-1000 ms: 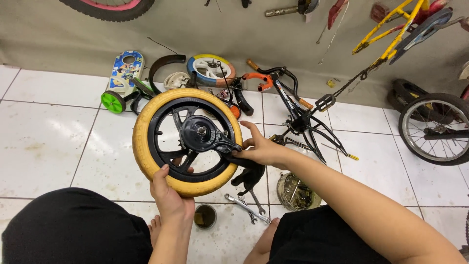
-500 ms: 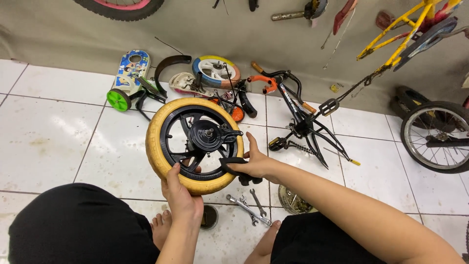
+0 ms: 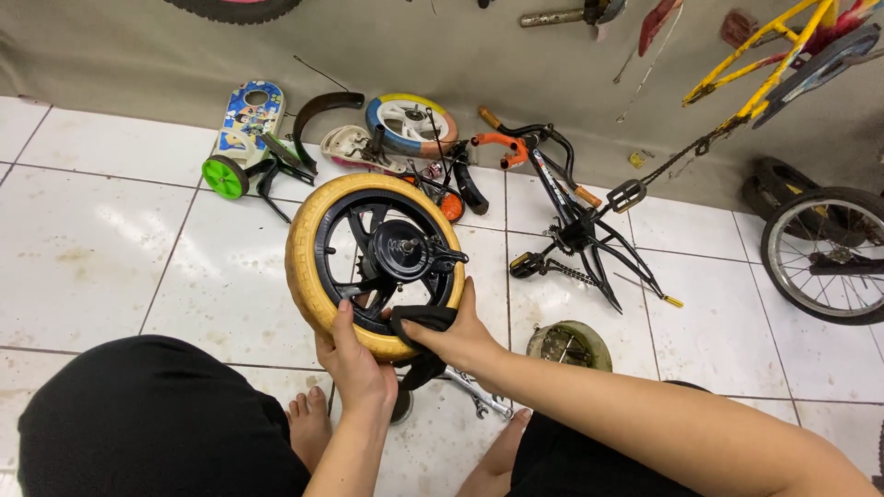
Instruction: Cleaning and inspecting a small bicycle wheel using a cloth while sitting on the floor.
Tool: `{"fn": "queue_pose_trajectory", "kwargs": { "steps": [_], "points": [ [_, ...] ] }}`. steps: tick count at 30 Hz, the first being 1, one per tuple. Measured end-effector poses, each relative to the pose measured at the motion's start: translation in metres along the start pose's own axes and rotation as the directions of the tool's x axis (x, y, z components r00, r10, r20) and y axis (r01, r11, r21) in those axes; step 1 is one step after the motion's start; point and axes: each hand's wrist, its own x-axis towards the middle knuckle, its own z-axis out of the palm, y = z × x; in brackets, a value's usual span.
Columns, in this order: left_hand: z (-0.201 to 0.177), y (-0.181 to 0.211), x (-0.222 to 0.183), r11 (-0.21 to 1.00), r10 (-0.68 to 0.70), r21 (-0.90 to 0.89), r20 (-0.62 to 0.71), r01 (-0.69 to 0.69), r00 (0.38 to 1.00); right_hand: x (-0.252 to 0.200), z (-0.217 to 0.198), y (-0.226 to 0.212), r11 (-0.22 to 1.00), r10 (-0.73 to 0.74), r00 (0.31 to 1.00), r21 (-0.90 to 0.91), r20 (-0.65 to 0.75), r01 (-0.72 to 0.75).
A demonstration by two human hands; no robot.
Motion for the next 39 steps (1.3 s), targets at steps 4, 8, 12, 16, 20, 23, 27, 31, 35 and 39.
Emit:
{"fn": "queue_pose_trajectory", "kwargs": {
  "steps": [4, 8, 12, 16, 20, 23, 27, 31, 35, 39],
  "points": [
    [-0.004, -0.009, -0.003, 0.995, 0.016, 0.094, 0.008, -0.017, 1.0, -0.001, 0.011, 0.006, 0.999, -0.031, 0.999, 0.039, -0.035, 0.033],
    [-0.01, -0.026, -0.009, 0.98, 0.055, 0.187, 0.076, -0.068, 0.996, -0.003, 0.013, -0.005, 0.996, -0.002, 1.0, 0.093, -0.03, 0.005],
    [-0.014, -0.036, -0.013, 0.948, 0.084, 0.294, 0.137, -0.121, 0.987, -0.01, 0.014, -0.015, 0.997, 0.071, 0.995, 0.034, -0.074, -0.068],
    [-0.011, -0.028, -0.012, 0.942, 0.078, 0.319, 0.108, -0.108, 0.991, -0.005, 0.011, -0.005, 0.999, -0.045, 0.999, -0.015, -0.016, 0.045],
    [0.003, -0.021, 0.001, 0.996, 0.046, 0.085, -0.046, -0.042, 0.998, -0.008, 0.003, -0.024, 0.989, -0.148, 0.988, -0.033, -0.046, 0.146],
    [0.013, -0.005, 0.005, 0.996, 0.089, 0.019, -0.165, -0.087, 0.982, -0.001, -0.01, -0.032, 0.997, -0.05, 0.998, -0.061, -0.033, 0.048],
    [0.013, 0.004, 0.008, 0.998, 0.031, -0.044, -0.162, -0.038, 0.986, 0.018, -0.037, -0.049, 0.933, -0.088, 0.996, -0.352, -0.032, 0.071],
    [0.016, 0.006, 0.002, 0.998, -0.049, -0.042, -0.163, 0.042, 0.985, 0.063, -0.075, -0.031, 0.906, -0.176, 0.963, -0.416, -0.204, 0.077],
    [0.009, -0.002, 0.009, 0.992, -0.123, -0.017, -0.142, 0.122, 0.982, 0.063, -0.099, -0.041, 0.973, -0.227, 0.892, -0.133, -0.391, 0.189],
    [0.014, -0.006, 0.007, 0.983, -0.149, 0.089, -0.104, 0.158, 0.983, 0.014, -0.076, -0.081, 0.884, -0.377, 0.855, 0.138, -0.356, 0.447]
  ]
}}
